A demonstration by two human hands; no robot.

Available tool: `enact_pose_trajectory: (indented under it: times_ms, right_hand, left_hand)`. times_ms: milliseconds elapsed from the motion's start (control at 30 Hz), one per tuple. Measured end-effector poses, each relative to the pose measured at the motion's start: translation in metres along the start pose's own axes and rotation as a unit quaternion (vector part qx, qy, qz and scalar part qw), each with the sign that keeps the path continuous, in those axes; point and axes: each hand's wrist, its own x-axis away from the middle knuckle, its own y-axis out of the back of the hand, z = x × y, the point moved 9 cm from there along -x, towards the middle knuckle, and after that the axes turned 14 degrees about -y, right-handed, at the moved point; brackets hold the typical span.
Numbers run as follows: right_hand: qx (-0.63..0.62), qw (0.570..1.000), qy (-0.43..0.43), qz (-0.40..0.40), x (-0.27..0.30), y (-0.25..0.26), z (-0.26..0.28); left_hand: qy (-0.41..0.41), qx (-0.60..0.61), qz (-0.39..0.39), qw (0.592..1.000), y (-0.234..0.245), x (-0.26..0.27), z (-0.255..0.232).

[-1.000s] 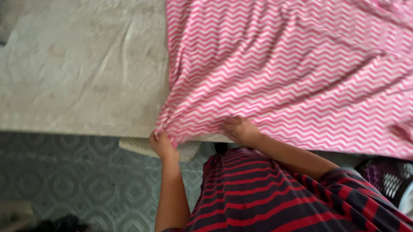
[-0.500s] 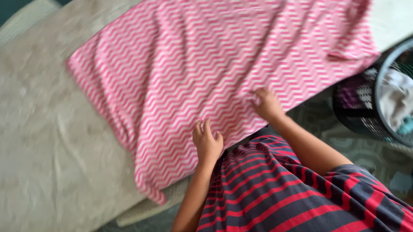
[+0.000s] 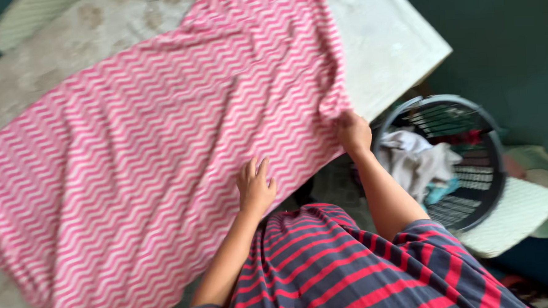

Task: The person folds a pink and white chevron-patterned towel on a table, then folds a gray towel, and finally folds a purple towel. Each towel is smoothed, folded into a compact rectangle, and placed on the table.

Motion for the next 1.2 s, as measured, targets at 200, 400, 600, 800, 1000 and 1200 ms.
enact_pose_trajectory:
  times_ms: [200, 400, 600, 800, 1000, 1200]
  right_hand:
    - [-0.292, 0.927, -0.170, -0.161, -0.112, 0.070, -0.140]
    - [0.019, 0.986, -0.014, -0.162, -0.072, 0.051, -0.048]
    - [-0.068, 0.986, 0.150, 0.039, -0.031, 0.014, 0.088]
    - [-0.107, 0.971, 0.204, 0.057, -0.077, 0.000, 0.187]
    - [-0.177, 0.969, 0.112, 0.132, -0.159, -0.037, 0.269]
    - [-0.197, 0.974, 0.109, 0.037, -0.244, -0.062, 0.341]
  left_hand:
    - [0.034, -0.012, 0.088, 0.995, -0.052, -0.077, -0.053]
    - [0.107, -0.059, 0.149, 0.981, -0.069, -0.102, -0.056]
    - [0.146, -0.016, 0.063, 0.987, -0.041, -0.150, -0.007]
    - [0.167, -0.020, -0.053, 0.984, 0.013, -0.222, 0.092]
    - [0.142, -0.007, -0.170, 0.975, 0.037, -0.313, 0.189]
    - [0.218, -0.051, -0.193, 0.955, 0.034, -0.367, 0.252]
